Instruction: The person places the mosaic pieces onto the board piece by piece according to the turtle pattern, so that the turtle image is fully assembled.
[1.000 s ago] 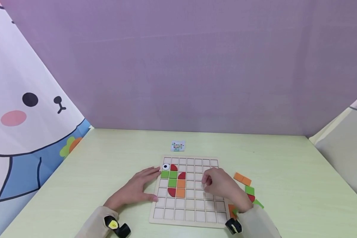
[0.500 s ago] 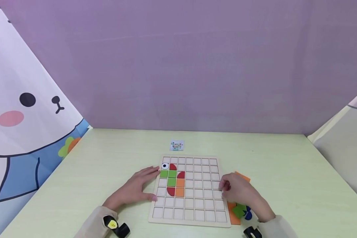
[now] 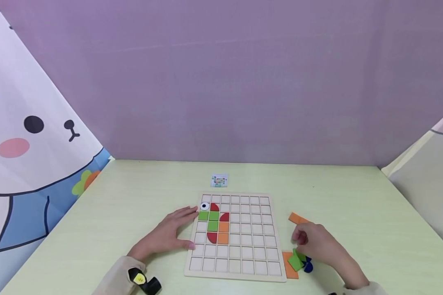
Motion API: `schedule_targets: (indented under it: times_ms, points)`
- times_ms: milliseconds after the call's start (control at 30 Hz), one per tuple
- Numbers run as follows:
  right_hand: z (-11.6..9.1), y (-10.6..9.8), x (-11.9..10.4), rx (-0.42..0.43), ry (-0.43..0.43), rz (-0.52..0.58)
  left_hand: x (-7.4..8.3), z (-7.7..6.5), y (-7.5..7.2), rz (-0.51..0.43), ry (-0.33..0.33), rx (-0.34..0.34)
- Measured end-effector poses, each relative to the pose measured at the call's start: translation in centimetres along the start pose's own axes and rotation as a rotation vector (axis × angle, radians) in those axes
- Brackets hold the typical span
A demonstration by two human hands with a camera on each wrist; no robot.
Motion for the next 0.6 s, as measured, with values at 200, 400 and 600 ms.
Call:
schedule_targets:
  times_ms: [200,400,600]
  points:
    - [-0.7,-0.2,1.5,0.002,0.064,0.001,0.1,-0.1,0.0,-0.003,-0.009,-0.003]
    - [-1.0,-0.3,2.8,-0.012,0.153,0.003,0.0,-0.2,0.1,-0.006,-0.010,-0.005]
    - [-1.4,-0.5,3.1,-0.006,0.172,-0.031,0.1,-0.1,-0.1,-0.010,-0.015,-0.001]
Point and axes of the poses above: each hand's wrist, its own z-axis towards the middle knuckle, its own y-axis out of the palm, x = y × z, the point moved 8 cm from there along z, towards the middle knuckle, and after that the axes turned 6 degrees about z, right-handed, at the moved point
